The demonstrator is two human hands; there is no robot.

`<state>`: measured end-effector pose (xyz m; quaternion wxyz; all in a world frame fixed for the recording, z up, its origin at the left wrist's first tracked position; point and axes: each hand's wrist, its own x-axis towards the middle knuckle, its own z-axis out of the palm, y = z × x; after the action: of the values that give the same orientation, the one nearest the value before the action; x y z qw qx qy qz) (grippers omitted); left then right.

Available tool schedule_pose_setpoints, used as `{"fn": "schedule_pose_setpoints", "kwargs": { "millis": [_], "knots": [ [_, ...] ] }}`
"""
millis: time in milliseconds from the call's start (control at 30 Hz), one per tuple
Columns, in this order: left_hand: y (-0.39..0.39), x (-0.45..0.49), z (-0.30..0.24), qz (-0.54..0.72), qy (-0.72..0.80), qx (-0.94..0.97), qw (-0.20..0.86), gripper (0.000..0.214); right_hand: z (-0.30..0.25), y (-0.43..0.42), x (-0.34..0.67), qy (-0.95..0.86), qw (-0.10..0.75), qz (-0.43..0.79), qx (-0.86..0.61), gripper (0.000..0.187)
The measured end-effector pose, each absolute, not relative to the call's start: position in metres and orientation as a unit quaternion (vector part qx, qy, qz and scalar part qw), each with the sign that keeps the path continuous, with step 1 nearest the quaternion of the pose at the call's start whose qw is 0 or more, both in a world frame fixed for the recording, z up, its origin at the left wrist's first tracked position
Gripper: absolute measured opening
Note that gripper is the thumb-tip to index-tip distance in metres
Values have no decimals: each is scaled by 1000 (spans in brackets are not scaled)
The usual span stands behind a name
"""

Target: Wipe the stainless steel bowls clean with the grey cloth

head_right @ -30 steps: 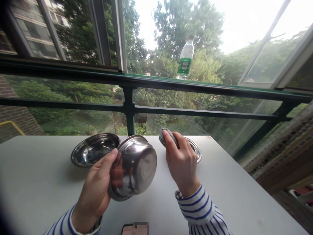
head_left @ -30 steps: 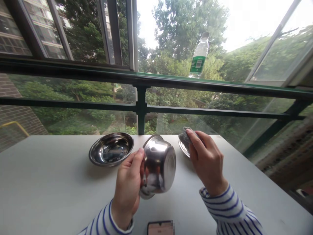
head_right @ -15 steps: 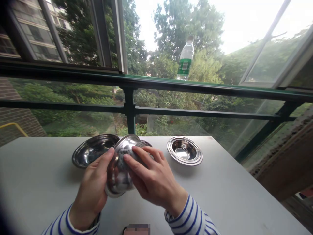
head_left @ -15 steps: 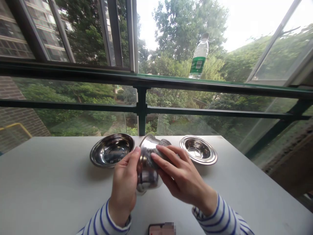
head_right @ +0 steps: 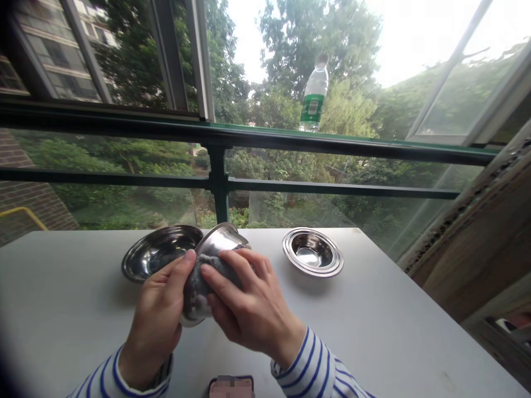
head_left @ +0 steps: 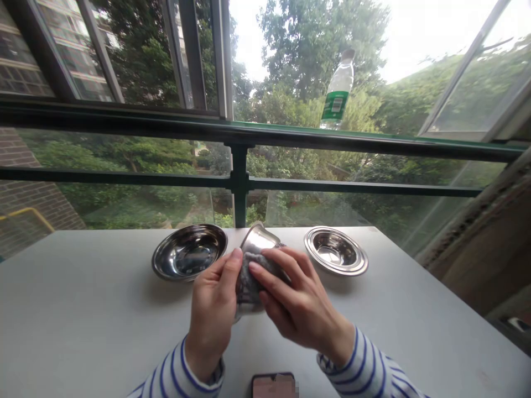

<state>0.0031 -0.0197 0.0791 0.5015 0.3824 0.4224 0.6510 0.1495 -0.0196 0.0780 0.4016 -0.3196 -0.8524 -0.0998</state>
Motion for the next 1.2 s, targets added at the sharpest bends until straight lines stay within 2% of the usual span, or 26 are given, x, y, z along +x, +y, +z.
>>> {"fn": "schedule_pose_setpoints", "kwargs": {
  "millis": [133, 367, 567, 767, 933, 1100, 1200],
  "knots": [
    [-21, 7, 73, 636, 413, 385, 527, 24, 76, -12, 153, -799, 451, -46, -395, 39],
    [-18, 3, 72, 632, 434, 427, 480, 27, 73, -20, 143, -845, 410, -110, -325, 36],
    [-22, 8, 70, 605, 442, 451, 486, 32, 73, -10, 151, -785, 452, -52, -419, 35],
    [-17, 4, 67, 644, 457, 407, 458, 36, 71, -16, 146, -854, 401, -119, -309, 35],
    [-19, 8, 67, 624, 457, 442, 455, 37, 70, -10, 150, -796, 453, -78, -394, 36],
    [-19, 6, 65, 624, 459, 441, 454, 38, 71, -14, 149, -841, 411, -122, -330, 35],
    [-18, 4, 65, 614, 460, 464, 442, 39, 72, -15, 148, -834, 417, -115, -342, 34]
  ]
}}
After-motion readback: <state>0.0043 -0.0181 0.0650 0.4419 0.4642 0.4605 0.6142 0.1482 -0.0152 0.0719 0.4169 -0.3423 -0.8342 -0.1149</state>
